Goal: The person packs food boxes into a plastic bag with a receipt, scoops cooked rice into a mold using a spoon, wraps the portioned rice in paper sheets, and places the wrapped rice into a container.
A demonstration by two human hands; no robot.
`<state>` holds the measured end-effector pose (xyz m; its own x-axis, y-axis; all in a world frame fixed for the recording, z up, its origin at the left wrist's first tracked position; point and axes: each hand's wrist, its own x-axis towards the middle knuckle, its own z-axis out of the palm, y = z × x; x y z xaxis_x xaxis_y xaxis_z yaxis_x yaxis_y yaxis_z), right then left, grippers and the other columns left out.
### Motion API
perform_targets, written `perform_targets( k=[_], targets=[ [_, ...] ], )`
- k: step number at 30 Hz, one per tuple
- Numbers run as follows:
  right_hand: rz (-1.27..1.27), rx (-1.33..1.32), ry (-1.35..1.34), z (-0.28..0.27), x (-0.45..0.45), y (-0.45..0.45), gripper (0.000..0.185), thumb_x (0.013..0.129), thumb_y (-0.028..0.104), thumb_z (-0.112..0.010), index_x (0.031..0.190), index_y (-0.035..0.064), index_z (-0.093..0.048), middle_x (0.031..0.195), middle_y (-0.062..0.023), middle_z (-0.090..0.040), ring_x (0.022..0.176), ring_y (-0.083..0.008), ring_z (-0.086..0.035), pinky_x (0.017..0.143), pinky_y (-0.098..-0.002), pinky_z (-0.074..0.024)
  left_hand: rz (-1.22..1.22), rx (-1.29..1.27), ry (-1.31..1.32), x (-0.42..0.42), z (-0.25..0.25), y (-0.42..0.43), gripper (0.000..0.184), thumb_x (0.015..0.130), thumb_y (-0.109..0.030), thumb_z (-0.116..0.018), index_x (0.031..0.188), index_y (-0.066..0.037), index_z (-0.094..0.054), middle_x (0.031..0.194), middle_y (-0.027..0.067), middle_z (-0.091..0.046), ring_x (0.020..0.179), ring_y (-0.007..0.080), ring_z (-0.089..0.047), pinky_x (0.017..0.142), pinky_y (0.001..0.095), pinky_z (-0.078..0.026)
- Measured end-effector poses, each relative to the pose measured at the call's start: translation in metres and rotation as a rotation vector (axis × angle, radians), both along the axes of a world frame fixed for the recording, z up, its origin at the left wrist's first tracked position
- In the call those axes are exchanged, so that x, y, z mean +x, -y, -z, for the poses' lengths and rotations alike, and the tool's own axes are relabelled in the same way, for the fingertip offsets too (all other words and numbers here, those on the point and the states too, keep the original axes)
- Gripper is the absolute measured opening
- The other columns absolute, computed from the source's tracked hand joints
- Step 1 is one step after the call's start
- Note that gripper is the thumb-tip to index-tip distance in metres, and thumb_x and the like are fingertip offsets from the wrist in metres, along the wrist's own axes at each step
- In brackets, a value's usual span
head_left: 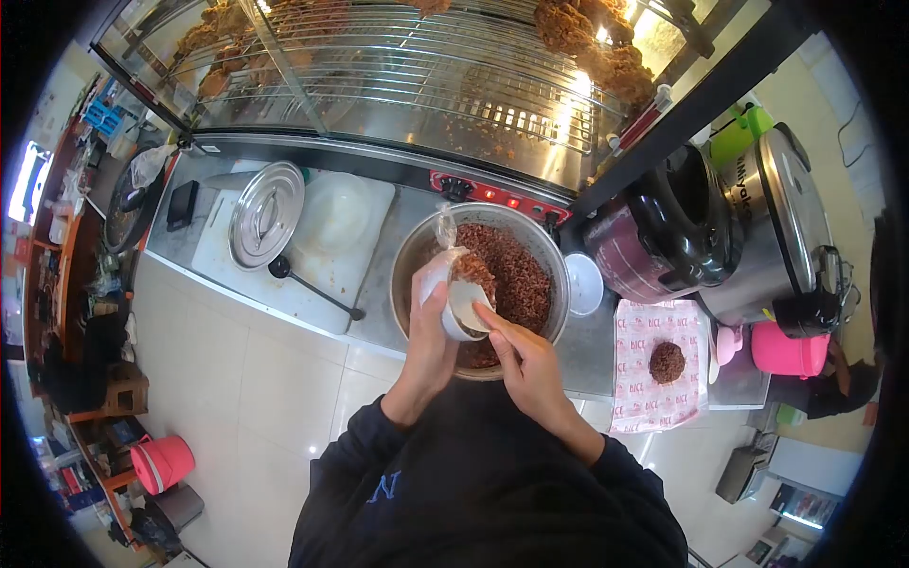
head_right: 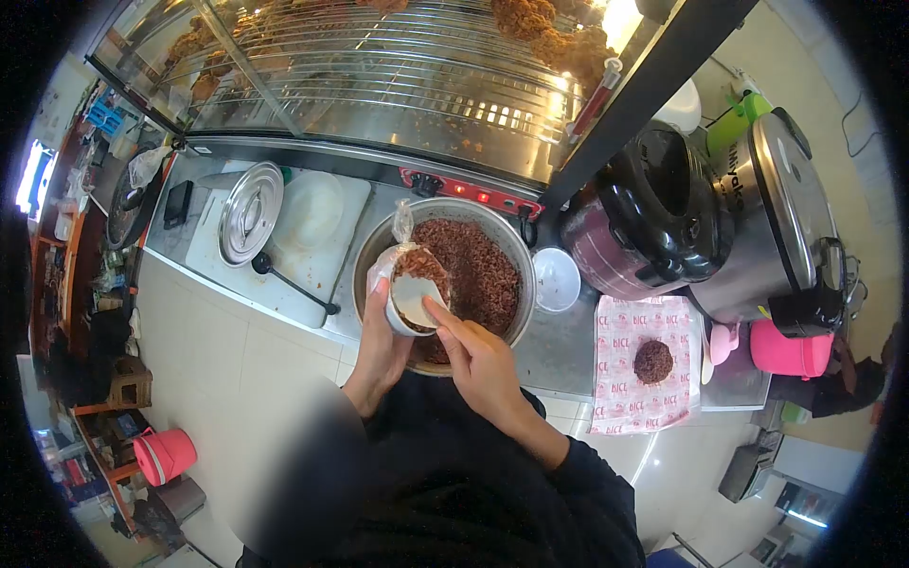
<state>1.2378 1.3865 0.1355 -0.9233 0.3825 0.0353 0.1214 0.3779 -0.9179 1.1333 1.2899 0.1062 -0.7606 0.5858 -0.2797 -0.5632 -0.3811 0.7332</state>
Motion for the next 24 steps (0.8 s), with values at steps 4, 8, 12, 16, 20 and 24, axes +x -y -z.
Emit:
perform_targets(
  k=[4,8,12,16,20,24],
  targets=[
    [0.049,0.016,-0.070,0.012,-0.004,-0.001,0.031,0.094,0.017,-0.045,0.123,0.0093,-0.055,0.105,-0.0186,-0.062,0.089,-0.0292,-0.062,0.078,-0.0316,-0.0463,-0.035,-0.001,0.003,0.004,-0.002,-0.002,0.048,0.095,-0.039,-0.037,0.130,-0.006,-0.037,0.122,0.0087,-0.050,0.115,0.0213,-0.049,0.098,0.0377,-0.039],
    [0.070,-0.143,-0.106,0.014,-0.012,-0.003,0.033,0.096,0.021,-0.042,0.122,0.0038,-0.054,0.104,-0.0126,-0.064,0.086,-0.0211,-0.062,0.076,-0.0298,-0.0456,-0.029,-0.018,0.041,0.000,0.009,0.003,0.050,0.095,-0.042,-0.038,0.131,-0.007,-0.037,0.122,0.0086,-0.051,0.114,0.0208,-0.050,0.096,0.0379,-0.040],
    [0.048,-0.515,0.079,0.026,-0.002,-0.021,0.036,0.098,0.027,-0.041,0.123,0.0044,-0.052,0.075,0.0010,-0.054,0.062,-0.0070,-0.050,0.054,-0.0205,-0.0395,-0.067,-0.038,0.064,0.002,0.012,0.009,0.052,0.095,-0.045,-0.038,0.130,-0.007,-0.038,0.122,0.0078,-0.051,0.113,0.0199,-0.051,0.094,0.0377,-0.042],
    [0.075,-0.828,0.226,0.005,0.004,-0.032,0.035,0.097,0.031,-0.042,0.124,0.0091,-0.048,0.061,0.0095,-0.025,0.046,0.0009,-0.023,0.038,-0.0157,-0.0153,-0.057,-0.020,0.079,0.001,-0.011,0.012,0.052,0.095,-0.046,-0.037,0.129,-0.007,-0.039,0.122,0.0074,-0.051,0.113,0.0196,-0.051,0.094,0.0375,-0.042],
    [0.049,-0.235,-0.066,0.011,-0.012,-0.028,0.035,0.097,0.025,-0.043,0.122,0.0030,-0.054,0.086,-0.0042,-0.062,0.071,-0.0111,-0.055,0.066,-0.0247,-0.0436,-0.042,-0.005,0.090,0.001,-0.015,0.008,0.052,0.095,-0.047,-0.036,0.128,-0.007,-0.040,0.122,0.0074,-0.051,0.112,0.0200,-0.051,0.095,0.0373,-0.042],
    [-0.030,-0.183,0.109,-0.015,0.001,-0.008,0.031,0.096,0.024,-0.044,0.121,0.0093,-0.057,0.110,-0.0140,-0.063,0.098,-0.0120,-0.058,0.086,-0.0251,-0.0426,-0.044,0.052,0.144,-0.003,-0.019,0.007,0.052,0.095,-0.048,-0.034,0.126,-0.007,-0.042,0.122,0.0078,-0.052,0.113,0.0201,-0.051,0.095,0.0379,-0.042]
  ],
)
